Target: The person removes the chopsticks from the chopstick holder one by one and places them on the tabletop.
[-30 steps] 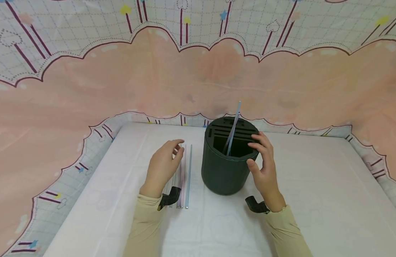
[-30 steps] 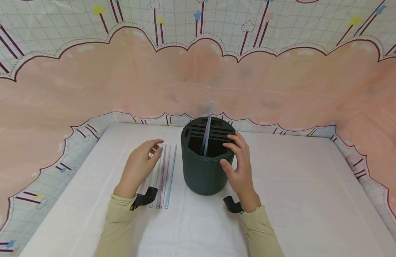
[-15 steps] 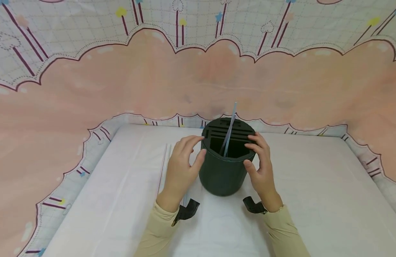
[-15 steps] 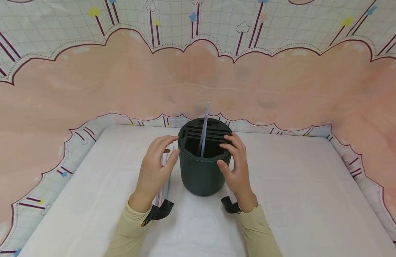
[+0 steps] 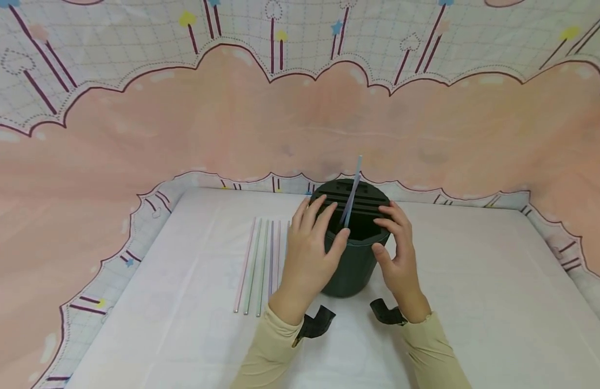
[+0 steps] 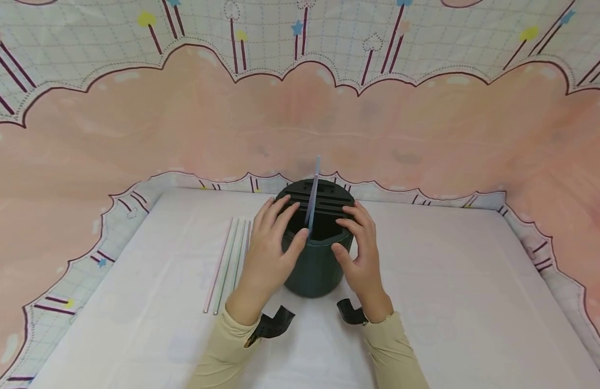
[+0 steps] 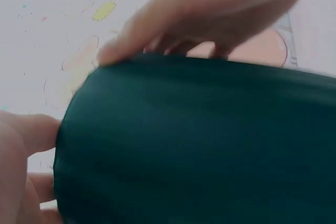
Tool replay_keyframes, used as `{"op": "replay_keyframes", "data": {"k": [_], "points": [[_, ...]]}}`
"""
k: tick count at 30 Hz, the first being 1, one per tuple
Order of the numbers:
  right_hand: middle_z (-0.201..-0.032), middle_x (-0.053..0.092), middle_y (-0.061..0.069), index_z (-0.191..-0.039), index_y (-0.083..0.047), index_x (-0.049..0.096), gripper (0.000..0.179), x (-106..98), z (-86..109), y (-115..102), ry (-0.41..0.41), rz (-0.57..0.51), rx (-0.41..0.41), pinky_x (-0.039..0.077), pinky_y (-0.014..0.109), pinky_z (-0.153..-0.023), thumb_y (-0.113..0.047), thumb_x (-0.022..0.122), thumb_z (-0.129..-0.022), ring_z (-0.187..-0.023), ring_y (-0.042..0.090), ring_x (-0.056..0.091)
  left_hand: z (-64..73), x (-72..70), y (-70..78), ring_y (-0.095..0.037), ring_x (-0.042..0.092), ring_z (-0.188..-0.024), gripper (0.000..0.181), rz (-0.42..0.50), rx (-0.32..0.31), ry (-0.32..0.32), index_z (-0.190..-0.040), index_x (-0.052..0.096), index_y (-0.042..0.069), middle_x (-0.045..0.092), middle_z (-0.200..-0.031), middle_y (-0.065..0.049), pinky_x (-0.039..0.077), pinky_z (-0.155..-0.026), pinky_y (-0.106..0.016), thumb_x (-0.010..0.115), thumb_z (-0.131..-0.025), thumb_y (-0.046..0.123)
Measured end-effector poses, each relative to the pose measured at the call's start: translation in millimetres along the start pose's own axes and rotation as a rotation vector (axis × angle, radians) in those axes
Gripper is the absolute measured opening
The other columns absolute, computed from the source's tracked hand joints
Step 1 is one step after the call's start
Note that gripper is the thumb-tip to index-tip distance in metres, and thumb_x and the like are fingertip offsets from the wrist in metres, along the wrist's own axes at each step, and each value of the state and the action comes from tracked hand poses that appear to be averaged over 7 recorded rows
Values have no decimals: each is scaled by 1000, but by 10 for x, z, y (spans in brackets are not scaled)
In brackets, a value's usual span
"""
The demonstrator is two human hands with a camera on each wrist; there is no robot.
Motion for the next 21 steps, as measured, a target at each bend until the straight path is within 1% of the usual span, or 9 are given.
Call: {"op": "replay_keyframes", "data": {"k": [2, 5, 8, 12, 14, 17, 21], "points": [[-132, 38, 16, -115, 0, 50, 58, -5, -2, 15, 0, 0, -2, 15, 48, -104, -50, 47, -87, -129, 37, 17, -21, 59, 65, -24, 19, -132, 50, -6, 19, -10, -131, 44, 9, 38, -137, -4, 18, -101, -51, 44, -91, 40], [-131, 38, 16, -115, 1, 51, 58, -16, -6, 35, 2, -3, -8, 15, 47, -104, -49, 47, -87, -129, 38, 17, -41, 107, 151, -20, 28, -128, 49, -22, 46, 14, -131, 44, 11, 46, -131, -1, 17, -101, -54, 46, -91, 38], [-130, 39, 17, -114, 2, 51, 58, -20, -17, 20, 1, 2, -11, 15, 47, -104, -49, 47, -87, -129, 37, 18, -34, 113, 189, -16, 37, -121, 42, -26, 60, 64, -126, 50, 12, 53, -122, 1, 18, -100, -55, 49, -90, 34], [-127, 40, 22, -111, 6, 50, 58, -39, -64, -95, 10, 1, -16, 17, 47, -104, -47, 47, -88, -128, 39, 20, -14, 99, 205, -14, 43, -115, 35, -1, 78, 118, -120, 56, 13, 57, -116, 2, 20, -100, -54, 52, -90, 30], [-125, 40, 26, -109, 8, 50, 58, -50, -92, -169, 18, -2, -25, 17, 47, -104, -45, 46, -89, -127, 41, 20, -6, 94, 209, -13, 45, -111, 30, 19, 93, 131, -116, 60, 14, 59, -110, 4, 19, -100, -53, 53, -90, 28], [-121, 40, 30, -107, 11, 49, 57, -51, -122, -250, 25, -14, -44, 16, 46, -104, -43, 46, -90, -125, 44, 21, 5, 89, 206, -13, 48, -106, 24, 32, 122, 128, -108, 65, 17, 63, -100, 8, 18, -101, -52, 53, -90, 26], [-119, 39, 33, -106, 10, 48, 55, -18, -140, -267, 19, -33, -55, 15, 47, -104, -42, 47, -90, -124, 45, 22, 13, 66, 169, -13, 49, -103, 20, 23, 153, 100, -99, 69, 19, 65, -91, 10, 17, -101, -52, 54, -89, 28]]}}
Point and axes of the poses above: each hand's wrist, its own z-axis away from the middle knuckle, its own x-axis out of the palm, y = z × x, the point moved 7 cm from there along -z, towards the middle knuckle
